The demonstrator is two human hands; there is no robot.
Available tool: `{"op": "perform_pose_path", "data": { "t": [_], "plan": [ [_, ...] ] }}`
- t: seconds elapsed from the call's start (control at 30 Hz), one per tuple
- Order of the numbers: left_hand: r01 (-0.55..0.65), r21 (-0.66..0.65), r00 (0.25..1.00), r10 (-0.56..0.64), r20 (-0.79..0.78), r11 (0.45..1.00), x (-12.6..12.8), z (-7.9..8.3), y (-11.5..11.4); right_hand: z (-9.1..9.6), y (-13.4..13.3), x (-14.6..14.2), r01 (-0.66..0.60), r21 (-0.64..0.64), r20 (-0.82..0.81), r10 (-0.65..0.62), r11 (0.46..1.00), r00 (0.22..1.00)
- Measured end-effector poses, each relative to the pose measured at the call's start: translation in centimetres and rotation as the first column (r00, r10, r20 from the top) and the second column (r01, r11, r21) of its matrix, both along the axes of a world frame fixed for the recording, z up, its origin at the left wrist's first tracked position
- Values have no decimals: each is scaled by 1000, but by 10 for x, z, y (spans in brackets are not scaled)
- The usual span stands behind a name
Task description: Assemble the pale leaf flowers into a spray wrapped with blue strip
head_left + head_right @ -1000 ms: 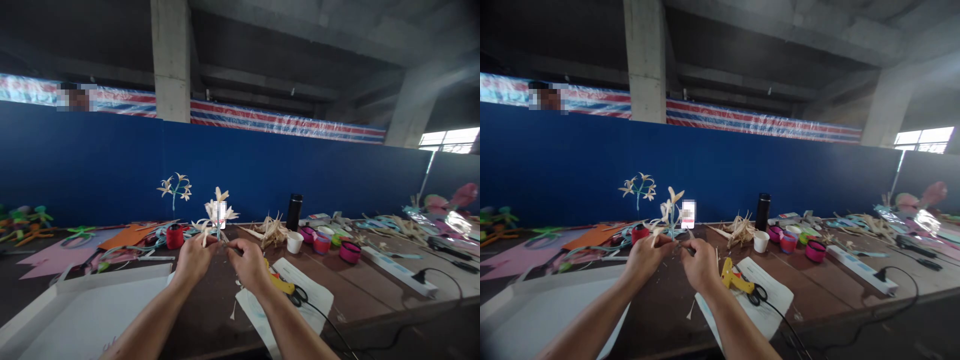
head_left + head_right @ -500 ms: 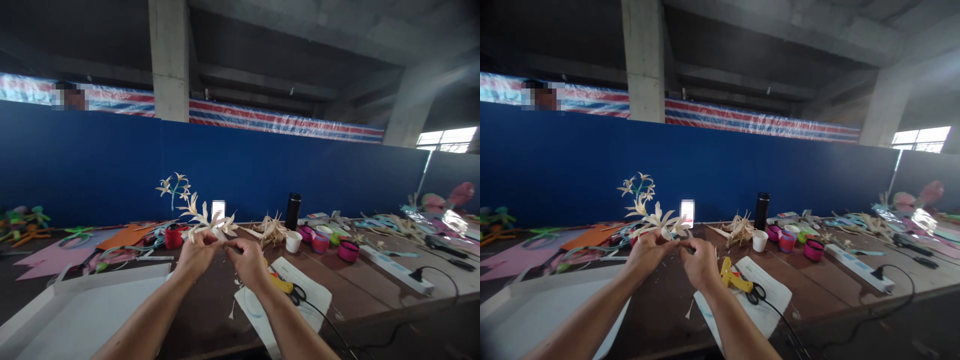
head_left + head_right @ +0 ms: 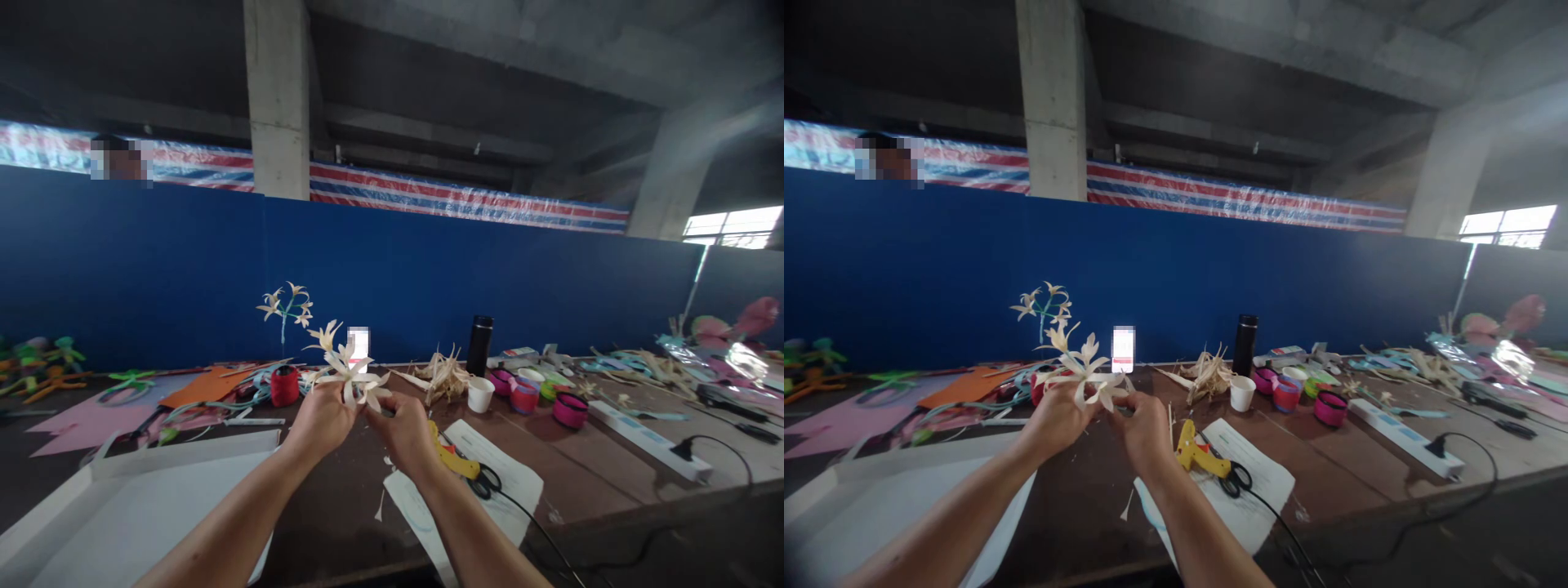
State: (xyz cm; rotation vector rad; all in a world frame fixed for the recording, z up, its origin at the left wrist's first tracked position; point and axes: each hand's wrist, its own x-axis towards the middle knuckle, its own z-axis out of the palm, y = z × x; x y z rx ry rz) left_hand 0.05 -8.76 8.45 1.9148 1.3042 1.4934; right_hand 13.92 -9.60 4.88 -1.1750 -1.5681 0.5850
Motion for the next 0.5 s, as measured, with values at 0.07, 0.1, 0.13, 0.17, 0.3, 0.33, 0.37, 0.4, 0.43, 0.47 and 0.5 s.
{"op": "perform_pose_path", "data": {
  "t": [0.07,0.1,0.13,0.17,0.3,0.33,0.37,0.4,0.43,0.47,0.5],
  "plan": [
    [38,18,997,-36,-75,999,-1,0,-1,0,0,0,-16,9,-5,16,1000,1000],
    [47,24,994,-44,-103,999,-1,0,-1,1,0,0,-25,10,-8,25,1000,1000],
    [45,27,992,-42,-120,999,-1,-1,-1,1,0,0,-34,10,-11,34,999,999],
    [38,29,991,-34,-132,999,-1,-1,0,1,1,0,-42,9,-14,42,999,999],
    [-5,19,989,8,-145,1000,-1,-3,4,1,3,-1,-46,-2,-32,46,999,998],
    [-12,15,990,14,-140,1000,-1,-4,5,1,4,-2,-43,-6,-37,43,999,998],
    [-17,9,991,18,-132,1000,-2,-4,6,1,4,-2,-40,-9,-41,40,999,998],
    [-21,1,993,21,-120,1000,-2,-5,6,0,5,-3,-38,-12,-46,37,999,998],
    [-25,-9,994,24,-103,1000,-3,-5,6,0,5,-4,-35,-14,-50,34,999,998],
    [-27,-21,996,25,-83,999,-3,-5,6,-1,5,-5,-33,-17,-55,32,999,998],
    [-25,-36,998,23,-60,999,-4,-4,5,-1,5,-5,-30,-19,-61,29,999,998]
  ]
}}
